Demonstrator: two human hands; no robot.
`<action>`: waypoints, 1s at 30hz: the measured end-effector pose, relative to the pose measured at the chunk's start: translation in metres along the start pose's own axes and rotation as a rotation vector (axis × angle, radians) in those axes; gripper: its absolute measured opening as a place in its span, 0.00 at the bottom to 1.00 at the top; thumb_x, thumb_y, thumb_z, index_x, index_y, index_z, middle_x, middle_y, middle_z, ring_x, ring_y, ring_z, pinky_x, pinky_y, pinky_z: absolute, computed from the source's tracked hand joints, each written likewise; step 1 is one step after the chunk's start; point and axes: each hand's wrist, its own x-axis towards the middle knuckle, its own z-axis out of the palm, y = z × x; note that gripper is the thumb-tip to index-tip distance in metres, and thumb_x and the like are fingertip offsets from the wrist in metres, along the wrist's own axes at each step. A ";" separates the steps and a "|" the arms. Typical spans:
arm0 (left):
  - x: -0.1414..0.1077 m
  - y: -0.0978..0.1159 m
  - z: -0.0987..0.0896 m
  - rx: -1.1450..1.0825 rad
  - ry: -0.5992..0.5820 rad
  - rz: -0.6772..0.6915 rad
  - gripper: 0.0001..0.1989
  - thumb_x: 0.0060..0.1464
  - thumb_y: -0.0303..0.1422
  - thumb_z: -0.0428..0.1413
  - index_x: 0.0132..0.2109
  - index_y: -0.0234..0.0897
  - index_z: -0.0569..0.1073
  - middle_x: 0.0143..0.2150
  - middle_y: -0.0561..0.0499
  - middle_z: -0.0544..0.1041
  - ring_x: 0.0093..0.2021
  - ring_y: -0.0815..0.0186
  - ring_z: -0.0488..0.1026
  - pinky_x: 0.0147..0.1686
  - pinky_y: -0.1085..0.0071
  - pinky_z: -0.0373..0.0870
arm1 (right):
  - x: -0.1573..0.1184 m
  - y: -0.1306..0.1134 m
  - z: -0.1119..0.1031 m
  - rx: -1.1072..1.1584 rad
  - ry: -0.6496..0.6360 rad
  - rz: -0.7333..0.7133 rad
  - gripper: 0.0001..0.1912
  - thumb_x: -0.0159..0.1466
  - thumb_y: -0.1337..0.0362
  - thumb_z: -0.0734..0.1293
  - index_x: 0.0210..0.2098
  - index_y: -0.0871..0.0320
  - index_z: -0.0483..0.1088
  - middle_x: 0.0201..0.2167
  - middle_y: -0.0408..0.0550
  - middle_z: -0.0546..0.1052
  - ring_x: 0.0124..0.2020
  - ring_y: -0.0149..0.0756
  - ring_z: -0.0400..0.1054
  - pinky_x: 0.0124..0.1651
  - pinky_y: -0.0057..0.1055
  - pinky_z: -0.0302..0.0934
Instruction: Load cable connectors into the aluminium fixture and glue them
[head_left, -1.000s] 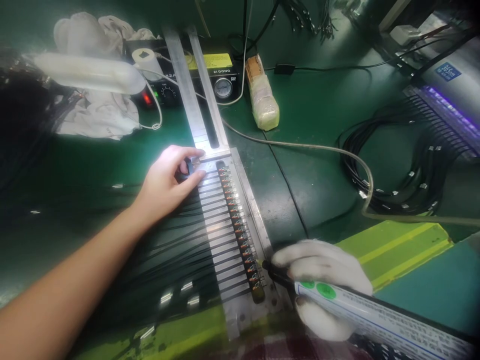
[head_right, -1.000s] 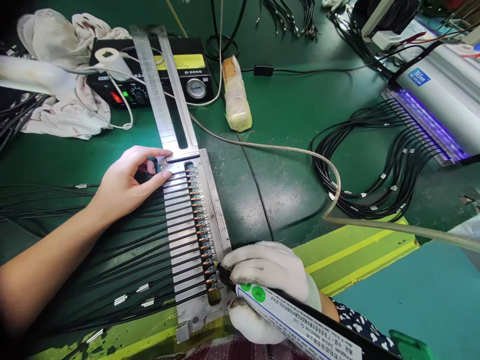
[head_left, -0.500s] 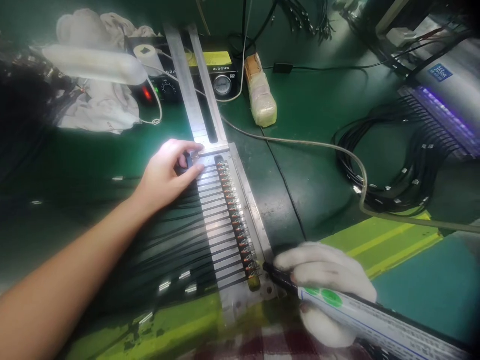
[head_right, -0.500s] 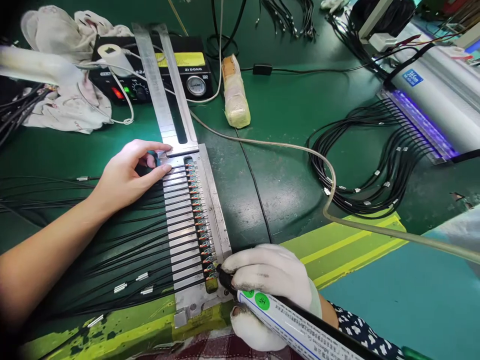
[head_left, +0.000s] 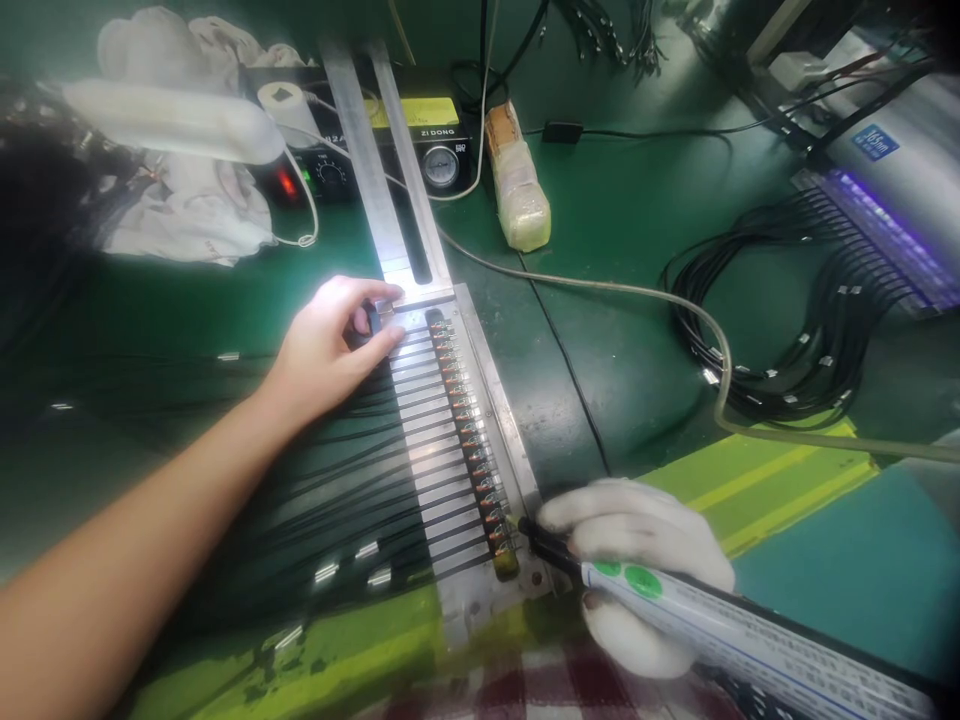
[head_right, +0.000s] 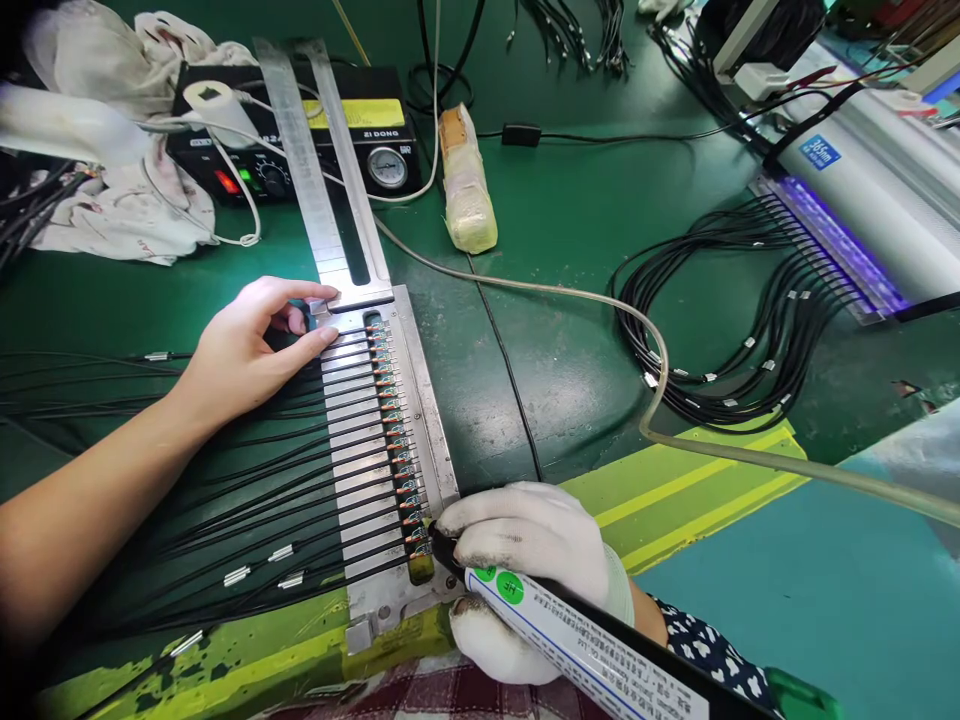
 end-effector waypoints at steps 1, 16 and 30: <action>0.000 0.000 0.000 -0.001 0.001 -0.001 0.18 0.58 0.41 0.56 0.54 0.44 0.73 0.34 0.53 0.66 0.34 0.62 0.66 0.37 0.64 0.64 | 0.000 0.000 0.000 -0.005 0.004 -0.002 0.12 0.56 0.73 0.65 0.40 0.61 0.73 0.35 0.52 0.81 0.34 0.40 0.79 0.34 0.32 0.74; -0.001 0.001 -0.001 -0.004 0.006 -0.007 0.18 0.58 0.41 0.57 0.54 0.42 0.74 0.35 0.52 0.66 0.34 0.62 0.67 0.36 0.65 0.64 | -0.005 0.002 -0.004 -0.017 -0.024 -0.009 0.11 0.58 0.69 0.66 0.41 0.59 0.73 0.35 0.51 0.82 0.34 0.42 0.79 0.34 0.34 0.75; 0.000 0.001 0.000 -0.011 0.008 -0.003 0.17 0.57 0.40 0.57 0.53 0.43 0.74 0.35 0.52 0.67 0.34 0.62 0.66 0.37 0.64 0.64 | -0.003 0.000 -0.002 -0.017 -0.021 0.016 0.13 0.54 0.73 0.65 0.39 0.60 0.73 0.33 0.51 0.82 0.35 0.42 0.79 0.34 0.34 0.75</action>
